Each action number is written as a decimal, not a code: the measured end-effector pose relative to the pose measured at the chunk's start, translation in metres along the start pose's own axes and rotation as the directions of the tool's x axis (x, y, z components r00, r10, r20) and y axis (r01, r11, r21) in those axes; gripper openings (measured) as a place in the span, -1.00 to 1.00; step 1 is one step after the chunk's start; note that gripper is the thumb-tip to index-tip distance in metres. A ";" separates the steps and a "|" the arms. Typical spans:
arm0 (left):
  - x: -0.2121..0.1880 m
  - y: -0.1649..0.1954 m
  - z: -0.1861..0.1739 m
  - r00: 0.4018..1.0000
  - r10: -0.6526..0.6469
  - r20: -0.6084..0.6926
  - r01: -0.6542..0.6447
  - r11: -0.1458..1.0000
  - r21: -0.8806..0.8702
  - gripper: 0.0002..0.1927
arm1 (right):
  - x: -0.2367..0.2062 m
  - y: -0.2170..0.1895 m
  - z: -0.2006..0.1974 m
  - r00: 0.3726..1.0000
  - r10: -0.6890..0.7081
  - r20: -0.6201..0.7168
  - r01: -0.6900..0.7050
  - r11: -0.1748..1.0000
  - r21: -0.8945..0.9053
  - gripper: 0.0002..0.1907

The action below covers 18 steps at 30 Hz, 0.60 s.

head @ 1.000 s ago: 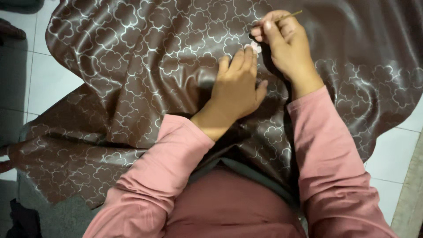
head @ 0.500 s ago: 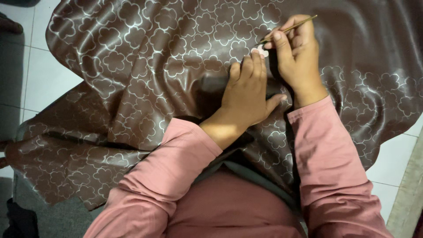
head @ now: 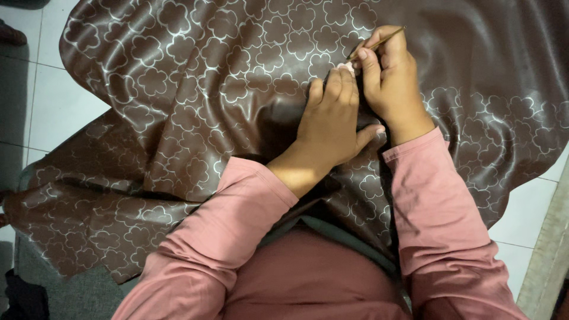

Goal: The person shapes a small flower-shaped fabric appliqué resting on a large sheet of brown patterned material, pressing and creasing its petals with a thin wooden stick held in the right hand while the left hand steadies the flower. They reposition the flower and continue working the petals throughout the clip.

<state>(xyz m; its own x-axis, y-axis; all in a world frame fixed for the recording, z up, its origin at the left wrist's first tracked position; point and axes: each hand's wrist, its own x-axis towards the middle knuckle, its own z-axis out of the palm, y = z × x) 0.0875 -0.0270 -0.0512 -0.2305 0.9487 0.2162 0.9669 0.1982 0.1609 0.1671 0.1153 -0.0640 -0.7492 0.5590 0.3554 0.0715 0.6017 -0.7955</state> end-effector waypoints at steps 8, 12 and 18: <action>0.005 -0.003 -0.006 0.997 0.007 0.074 -0.002 0.997 -0.073 0.11 | 0.003 -0.012 -0.001 0.999 -0.047 0.014 0.048 0.992 -0.114 -0.86; 0.007 -0.004 -0.005 0.996 0.006 0.085 0.001 0.997 -0.078 0.10 | 0.003 -0.020 -0.002 0.996 -0.081 0.038 0.088 0.968 -0.234 -0.84; 0.007 -0.005 -0.002 0.998 0.011 0.061 -0.006 0.997 -0.078 0.11 | 0.004 -0.022 0.001 0.999 -0.050 0.007 0.050 0.978 -0.201 -0.85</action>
<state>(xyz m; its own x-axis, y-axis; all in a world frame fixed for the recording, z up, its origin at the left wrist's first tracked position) 0.0809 -0.0215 -0.0485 -0.2130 0.9641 0.1585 0.9566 0.1728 0.2345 0.1620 0.1033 -0.0459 -0.7566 0.5242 0.3907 0.1646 0.7311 -0.6621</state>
